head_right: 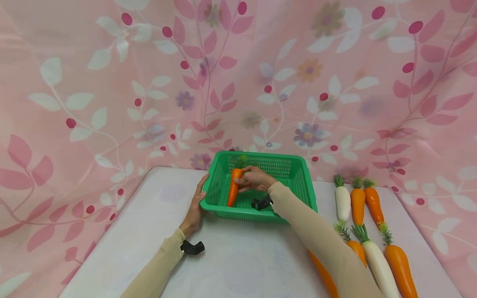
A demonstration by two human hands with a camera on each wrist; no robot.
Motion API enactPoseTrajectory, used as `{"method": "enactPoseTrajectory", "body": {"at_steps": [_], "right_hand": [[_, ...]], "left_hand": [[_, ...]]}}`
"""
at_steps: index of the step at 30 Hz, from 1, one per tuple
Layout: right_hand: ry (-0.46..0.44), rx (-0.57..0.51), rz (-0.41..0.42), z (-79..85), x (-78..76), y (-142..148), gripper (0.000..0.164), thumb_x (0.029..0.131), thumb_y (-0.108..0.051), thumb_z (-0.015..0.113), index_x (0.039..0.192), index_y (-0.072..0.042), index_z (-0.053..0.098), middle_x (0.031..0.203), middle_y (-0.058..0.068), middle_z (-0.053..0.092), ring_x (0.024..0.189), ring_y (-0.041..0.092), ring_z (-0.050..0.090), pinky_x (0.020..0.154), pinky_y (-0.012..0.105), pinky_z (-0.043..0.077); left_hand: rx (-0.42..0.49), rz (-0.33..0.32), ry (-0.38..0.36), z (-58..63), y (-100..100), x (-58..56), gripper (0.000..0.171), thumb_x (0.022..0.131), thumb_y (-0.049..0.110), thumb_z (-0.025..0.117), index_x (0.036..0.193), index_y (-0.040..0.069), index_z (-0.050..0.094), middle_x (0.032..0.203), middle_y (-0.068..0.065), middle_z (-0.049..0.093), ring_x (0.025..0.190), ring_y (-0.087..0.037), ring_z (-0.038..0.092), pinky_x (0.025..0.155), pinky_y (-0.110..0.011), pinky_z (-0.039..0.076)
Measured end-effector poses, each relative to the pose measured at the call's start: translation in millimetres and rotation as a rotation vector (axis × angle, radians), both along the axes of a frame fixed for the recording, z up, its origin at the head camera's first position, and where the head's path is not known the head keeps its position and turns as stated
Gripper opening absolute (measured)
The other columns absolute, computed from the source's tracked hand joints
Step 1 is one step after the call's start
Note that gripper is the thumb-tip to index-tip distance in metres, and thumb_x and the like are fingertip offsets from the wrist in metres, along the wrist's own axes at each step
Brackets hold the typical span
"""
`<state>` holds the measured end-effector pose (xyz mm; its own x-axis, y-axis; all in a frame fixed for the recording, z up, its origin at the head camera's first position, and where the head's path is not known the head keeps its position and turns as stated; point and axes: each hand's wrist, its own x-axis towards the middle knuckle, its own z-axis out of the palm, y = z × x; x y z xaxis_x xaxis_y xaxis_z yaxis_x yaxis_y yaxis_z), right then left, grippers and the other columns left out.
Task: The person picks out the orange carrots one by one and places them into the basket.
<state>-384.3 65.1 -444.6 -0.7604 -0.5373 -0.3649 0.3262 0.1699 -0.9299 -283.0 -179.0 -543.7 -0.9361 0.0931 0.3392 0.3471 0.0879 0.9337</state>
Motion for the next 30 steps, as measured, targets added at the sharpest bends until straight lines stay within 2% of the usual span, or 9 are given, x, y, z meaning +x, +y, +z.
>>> {"method": "enactPoseTrajectory", "body": {"at_steps": [5,9,17,23,30], "right_hand": [[0.002,0.033,0.038,-3.6,-3.3,-4.1,0.078,0.103,0.002,0.062,0.164,0.003,0.015,0.152,0.036,0.046,0.131,0.047,0.061,0.108,0.057,0.052],[-0.006,0.066,0.066,-6.8,-5.5,-6.8,0.076,0.102,0.002,0.063,0.163,0.003,0.017,0.148,0.035,0.049,0.126,0.045,0.065,0.105,0.054,0.055],[0.020,0.121,0.108,-7.3,-8.9,-14.1,0.072,0.101,-0.002,0.068,0.157,0.003,0.023,0.141,0.035,0.056,0.113,0.040,0.072,0.106,0.054,0.054],[0.037,0.151,0.137,-11.1,-13.6,-16.6,0.065,0.100,-0.002,0.070,0.150,0.003,0.029,0.135,0.034,0.060,0.111,0.039,0.074,0.104,0.051,0.056],[0.069,0.203,0.154,-16.3,-20.1,-20.5,0.060,0.096,-0.003,0.075,0.141,0.002,0.037,0.136,0.032,0.058,0.112,0.038,0.073,0.101,0.049,0.058]], "left_hand": [[0.022,-0.010,-0.007,0.6,0.9,0.5,0.061,0.110,0.032,0.030,0.170,0.035,0.023,0.178,0.006,0.016,0.163,-0.027,0.015,0.126,-0.065,0.008],[0.037,-0.030,-0.024,-0.3,1.1,0.8,0.061,0.110,0.033,0.030,0.170,0.035,0.021,0.178,0.008,0.015,0.163,-0.027,0.014,0.127,-0.065,0.008],[0.038,-0.022,-0.035,-0.6,0.1,0.7,0.060,0.110,0.035,0.029,0.169,0.040,0.021,0.177,0.010,0.015,0.162,-0.026,0.016,0.127,-0.064,0.010],[0.034,-0.028,-0.065,1.1,1.1,3.0,0.061,0.109,0.035,0.030,0.170,0.040,0.020,0.178,0.010,0.013,0.162,-0.028,0.017,0.126,-0.064,0.013],[0.013,-0.019,-0.056,2.4,0.4,2.8,0.061,0.109,0.035,0.029,0.170,0.039,0.020,0.178,0.009,0.013,0.163,-0.028,0.015,0.127,-0.067,0.010]]}}
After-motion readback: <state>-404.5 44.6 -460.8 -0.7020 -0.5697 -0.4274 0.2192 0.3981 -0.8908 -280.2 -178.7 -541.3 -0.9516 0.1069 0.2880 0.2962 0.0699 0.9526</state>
